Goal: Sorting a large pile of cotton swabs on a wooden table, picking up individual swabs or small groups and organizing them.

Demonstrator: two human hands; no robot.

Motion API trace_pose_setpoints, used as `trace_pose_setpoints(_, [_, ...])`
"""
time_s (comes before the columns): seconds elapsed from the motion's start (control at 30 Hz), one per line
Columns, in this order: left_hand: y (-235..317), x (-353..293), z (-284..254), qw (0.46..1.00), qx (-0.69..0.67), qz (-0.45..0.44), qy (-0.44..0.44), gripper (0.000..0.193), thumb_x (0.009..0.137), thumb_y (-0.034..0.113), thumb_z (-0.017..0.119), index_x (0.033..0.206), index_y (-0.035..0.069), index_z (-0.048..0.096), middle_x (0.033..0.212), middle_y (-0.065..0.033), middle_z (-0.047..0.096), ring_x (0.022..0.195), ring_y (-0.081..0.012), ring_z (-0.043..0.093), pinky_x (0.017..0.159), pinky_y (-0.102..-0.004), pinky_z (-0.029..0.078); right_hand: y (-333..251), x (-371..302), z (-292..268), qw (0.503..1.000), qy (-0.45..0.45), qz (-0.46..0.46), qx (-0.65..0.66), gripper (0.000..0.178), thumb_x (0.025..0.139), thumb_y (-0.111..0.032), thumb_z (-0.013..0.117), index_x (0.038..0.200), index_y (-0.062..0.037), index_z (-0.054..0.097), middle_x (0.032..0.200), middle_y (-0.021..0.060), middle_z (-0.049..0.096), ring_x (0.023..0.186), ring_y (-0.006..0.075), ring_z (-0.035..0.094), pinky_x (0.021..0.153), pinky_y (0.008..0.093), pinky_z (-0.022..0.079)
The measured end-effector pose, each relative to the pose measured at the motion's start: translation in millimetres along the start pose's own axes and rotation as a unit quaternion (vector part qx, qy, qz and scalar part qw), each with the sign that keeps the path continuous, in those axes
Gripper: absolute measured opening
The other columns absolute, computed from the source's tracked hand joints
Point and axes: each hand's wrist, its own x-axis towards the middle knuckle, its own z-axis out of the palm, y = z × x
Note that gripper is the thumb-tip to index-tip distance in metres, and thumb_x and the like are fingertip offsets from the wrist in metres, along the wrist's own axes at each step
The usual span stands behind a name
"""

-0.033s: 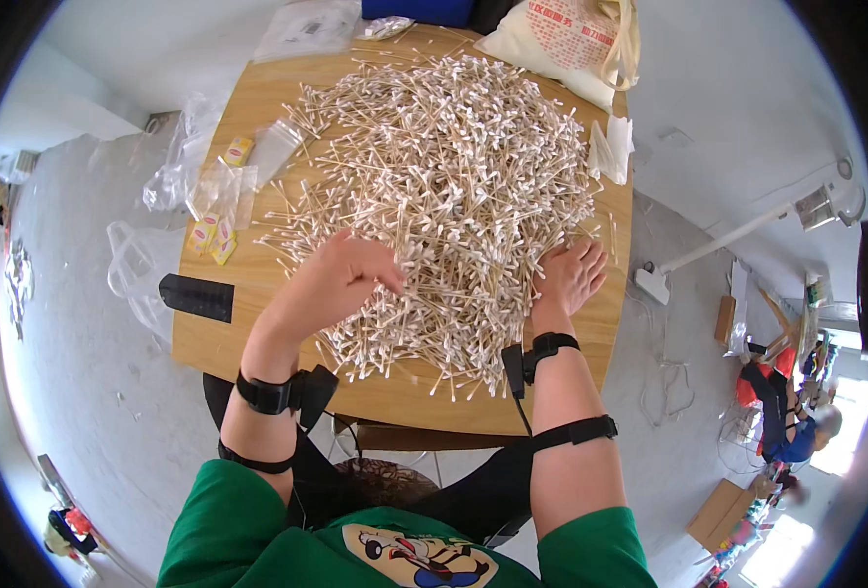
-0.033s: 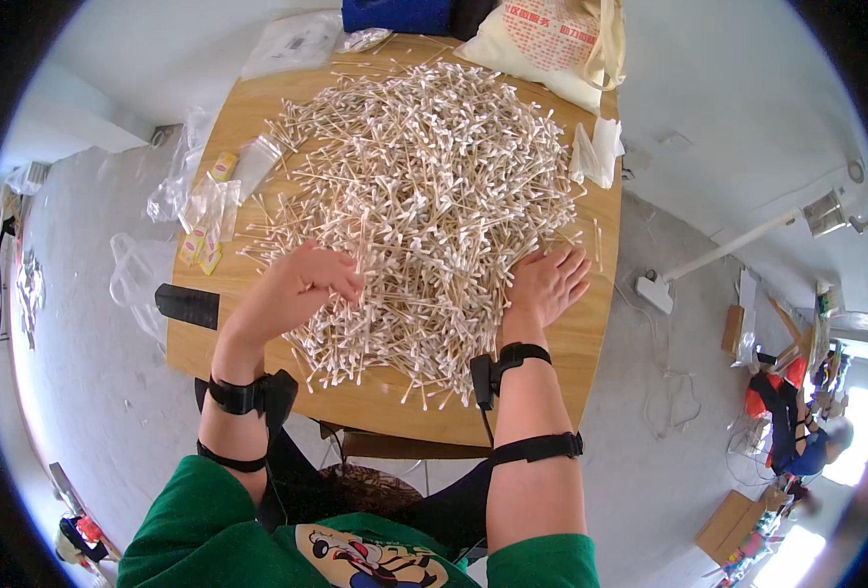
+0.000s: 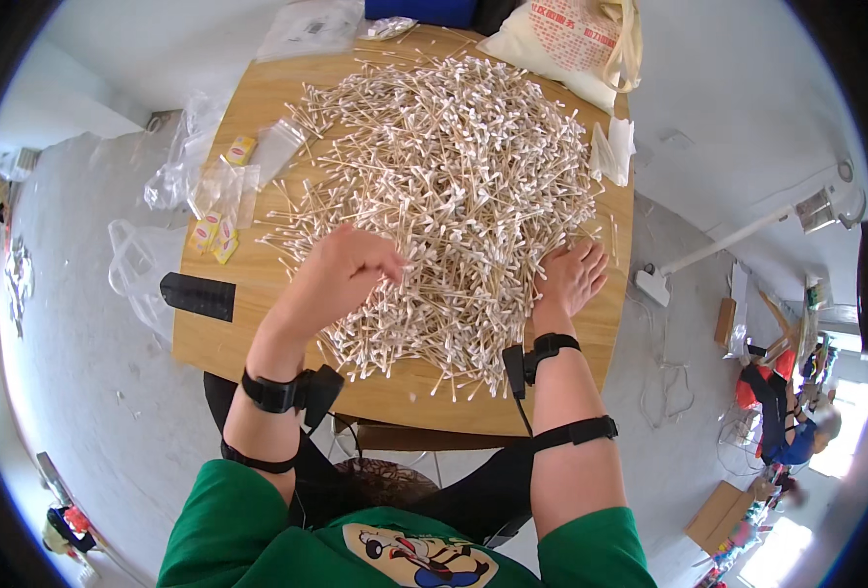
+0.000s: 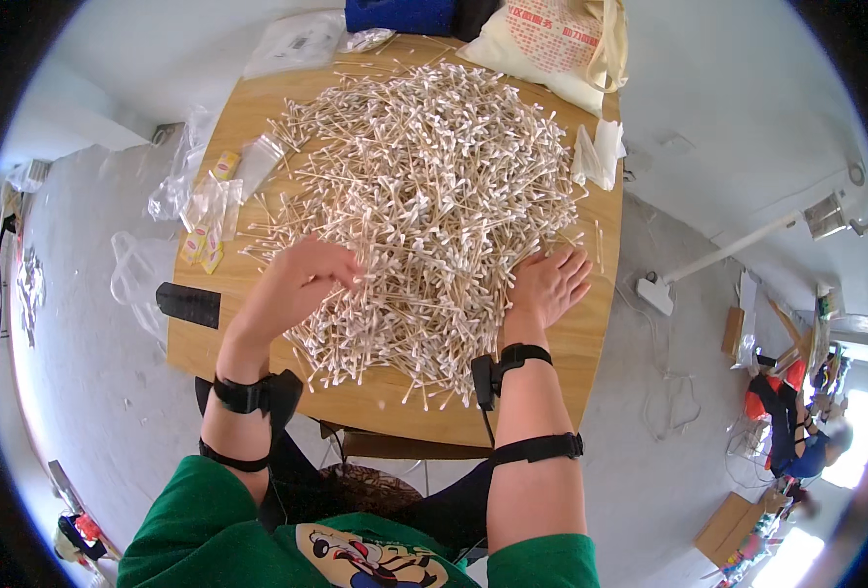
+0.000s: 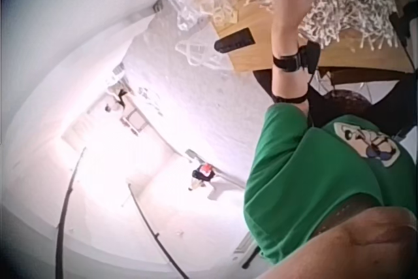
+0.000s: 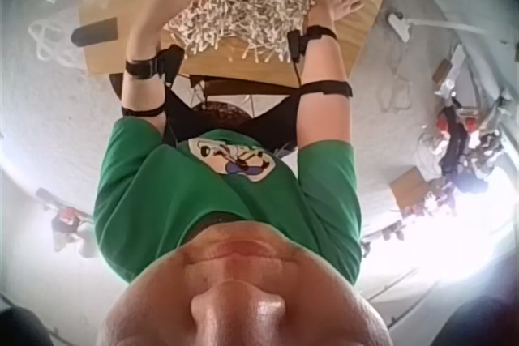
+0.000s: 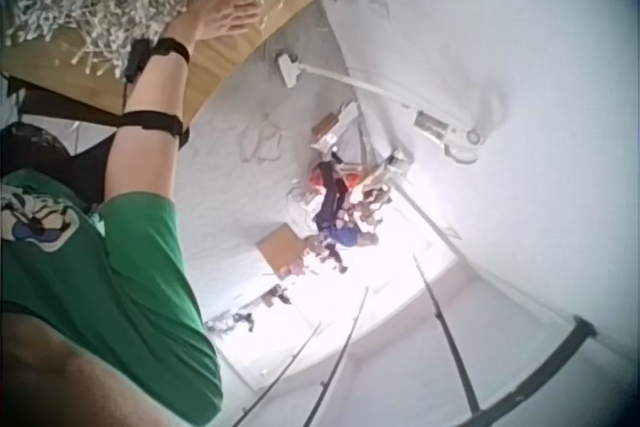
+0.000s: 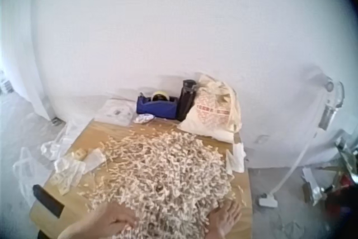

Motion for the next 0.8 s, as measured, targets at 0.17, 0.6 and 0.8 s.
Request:
trace_pose_setpoints(0.17, [-8.3, 26.9, 62.3, 0.978, 0.104, 0.019, 0.182, 0.038, 0.086, 0.016, 0.062, 0.124, 0.015, 0.058, 0.137, -0.0121, 0.048, 0.126, -0.0321, 0.044, 0.110, -0.0503, 0.025, -0.4, -2.8, 2.8, 1.000, -0.001, 0.006, 0.006, 0.049, 0.090, -0.030, 0.050, 0.132, -0.0065, 0.043, 0.143, 0.0112, 0.039, 0.137, 0.0300, 0.029, 0.110, 0.0491, 0.024])
trace_pose_setpoints(0.6, [-33.7, -45.5, 15.6, 0.949, 0.092, 0.035, 0.299, 0.027, 0.077, 0.003, 0.068, 0.104, 0.008, 0.065, 0.118, -0.0126, 0.057, 0.101, -0.0307, 0.057, 0.084, -0.0378, 0.048, 1.3, -0.2, 3.4, 1.000, -0.002, -0.002, 0.011, 0.048, 0.089, -0.031, 0.050, 0.130, -0.0054, 0.045, 0.142, 0.0128, 0.039, 0.136, 0.0308, 0.031, 0.109, 0.0494, 0.025])
trace_pose_setpoints(0.8, [-38.8, -135.2, 19.3, 0.969, 0.200, 0.008, 0.142, 0.042, 0.076, 0.012, 0.071, 0.116, 0.012, 0.058, 0.126, -0.0133, 0.052, 0.112, -0.0334, 0.052, 0.092, -0.0407, 0.044, 0.9, 3.3, 6.5, 1.000, 0.025, -0.006, 0.016, 0.046, 0.090, -0.033, 0.048, 0.126, -0.0049, 0.048, 0.139, 0.0126, 0.043, 0.134, 0.0312, 0.033, 0.107, 0.0495, 0.028])
